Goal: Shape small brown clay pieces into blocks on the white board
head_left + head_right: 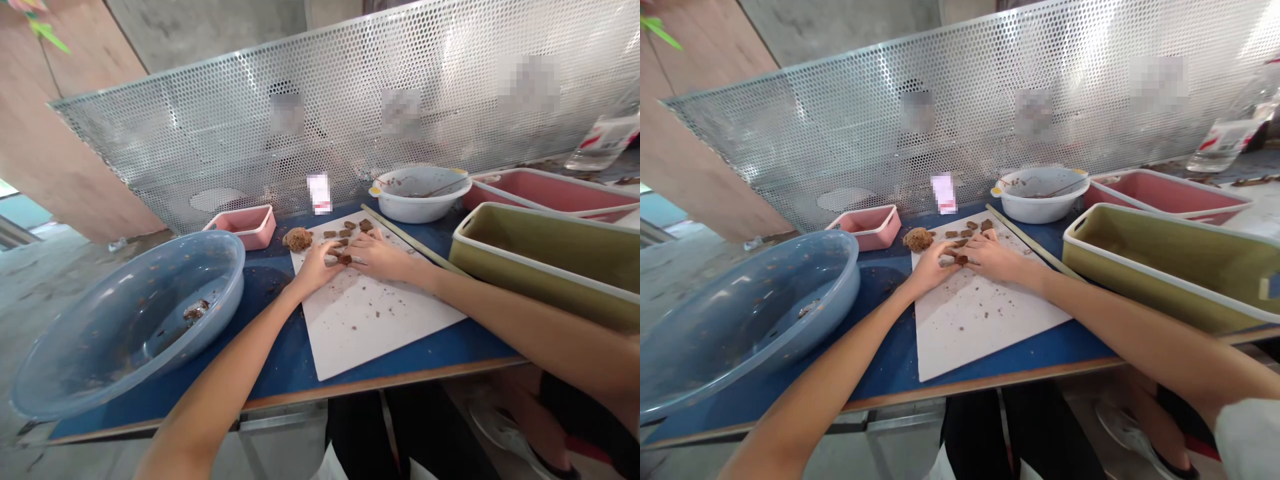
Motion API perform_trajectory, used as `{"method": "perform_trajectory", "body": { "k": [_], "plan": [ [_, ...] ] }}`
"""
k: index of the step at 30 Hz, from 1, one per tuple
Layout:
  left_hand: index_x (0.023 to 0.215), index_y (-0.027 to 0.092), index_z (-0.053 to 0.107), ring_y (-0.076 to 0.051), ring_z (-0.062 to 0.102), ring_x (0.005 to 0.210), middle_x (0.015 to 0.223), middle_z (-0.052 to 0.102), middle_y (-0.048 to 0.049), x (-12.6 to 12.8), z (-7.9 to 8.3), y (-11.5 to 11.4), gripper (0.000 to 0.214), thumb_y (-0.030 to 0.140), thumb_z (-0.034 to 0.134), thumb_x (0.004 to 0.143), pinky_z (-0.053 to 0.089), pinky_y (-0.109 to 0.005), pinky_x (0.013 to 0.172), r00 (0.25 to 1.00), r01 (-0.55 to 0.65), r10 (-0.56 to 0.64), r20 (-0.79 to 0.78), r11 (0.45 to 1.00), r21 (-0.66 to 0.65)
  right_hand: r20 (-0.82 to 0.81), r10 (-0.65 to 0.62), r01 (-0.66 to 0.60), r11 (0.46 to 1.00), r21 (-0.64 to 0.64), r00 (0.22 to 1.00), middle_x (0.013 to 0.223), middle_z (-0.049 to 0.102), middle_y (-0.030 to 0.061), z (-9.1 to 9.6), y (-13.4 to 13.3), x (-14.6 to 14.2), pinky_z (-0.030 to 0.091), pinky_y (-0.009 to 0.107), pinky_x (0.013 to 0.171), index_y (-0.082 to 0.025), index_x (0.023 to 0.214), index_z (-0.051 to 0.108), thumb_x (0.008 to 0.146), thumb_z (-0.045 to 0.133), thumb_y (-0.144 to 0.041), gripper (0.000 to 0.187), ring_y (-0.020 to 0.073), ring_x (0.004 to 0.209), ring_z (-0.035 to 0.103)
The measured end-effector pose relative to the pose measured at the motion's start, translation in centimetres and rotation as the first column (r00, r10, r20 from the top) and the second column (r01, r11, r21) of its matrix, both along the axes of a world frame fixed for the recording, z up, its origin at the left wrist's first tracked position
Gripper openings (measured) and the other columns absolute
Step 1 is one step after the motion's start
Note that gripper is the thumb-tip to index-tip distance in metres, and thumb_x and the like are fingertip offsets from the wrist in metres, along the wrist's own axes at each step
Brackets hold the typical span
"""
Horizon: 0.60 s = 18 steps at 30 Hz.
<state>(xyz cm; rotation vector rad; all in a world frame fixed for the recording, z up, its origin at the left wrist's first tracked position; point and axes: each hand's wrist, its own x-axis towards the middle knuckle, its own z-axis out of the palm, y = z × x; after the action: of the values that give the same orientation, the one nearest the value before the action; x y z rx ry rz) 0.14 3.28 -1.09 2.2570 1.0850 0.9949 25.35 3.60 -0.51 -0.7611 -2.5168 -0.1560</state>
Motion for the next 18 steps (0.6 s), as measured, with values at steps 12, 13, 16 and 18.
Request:
{"method": "perform_trajectory", "body": {
  "k": [12,13,16,18],
  "plan": [
    [0.139,0.022,0.069,-0.032,0.08,0.121,0.137,0.078,-0.0155,0.1,0.66,-0.54,0.055,0.022,0.091,0.088,0.055,-0.055,0.119,0.999,0.008,-0.007,0.033,0.999,-0.051,0.022,0.045,-0.046,0.998,0.033,0.999,0.121,0.083,0.0113,-0.21,0.46,0.35,0.041,0.048,0.098,-0.024,0.122,0.08,0.118,0.051,-0.031,0.031,0.0332,0.122,0.067],
    [0.139,0.022,0.069,-0.032,0.08,0.121,0.137,0.078,-0.0155,0.1,0.63,-0.54,0.056,0.022,0.091,0.088,0.054,-0.056,0.12,1.0,0.006,-0.005,0.031,0.999,-0.049,0.023,0.046,-0.047,0.998,0.029,0.999,0.121,0.083,0.0114,-0.15,0.45,0.36,0.042,0.048,0.099,-0.024,0.122,0.081,0.118,0.051,-0.031,0.031,0.0332,0.121,0.067],
    [0.139,0.022,0.068,-0.031,0.08,0.122,0.138,0.078,-0.0154,0.15,0.63,-0.64,0.054,0.023,0.089,0.089,0.055,-0.054,0.119,0.999,0.016,-0.014,0.036,0.999,-0.046,0.034,0.042,-0.042,0.999,0.016,0.999,0.123,0.083,0.0122,0.11,0.27,0.5,0.042,0.049,0.099,-0.023,0.124,0.08,0.117,0.051,-0.032,0.031,0.0338,0.121,0.067],
    [0.139,0.022,0.068,-0.031,0.08,0.121,0.14,0.077,-0.0159,0.14,0.62,-0.72,0.053,0.024,0.089,0.09,0.056,-0.053,0.118,0.999,0.023,-0.021,0.039,0.999,-0.049,0.045,0.043,-0.044,0.999,0.005,0.998,0.128,0.082,0.0127,0.24,0.08,0.69,0.042,0.051,0.099,-0.024,0.127,0.079,0.117,0.051,-0.031,0.031,0.0348,0.124,0.066]
  ]
}}
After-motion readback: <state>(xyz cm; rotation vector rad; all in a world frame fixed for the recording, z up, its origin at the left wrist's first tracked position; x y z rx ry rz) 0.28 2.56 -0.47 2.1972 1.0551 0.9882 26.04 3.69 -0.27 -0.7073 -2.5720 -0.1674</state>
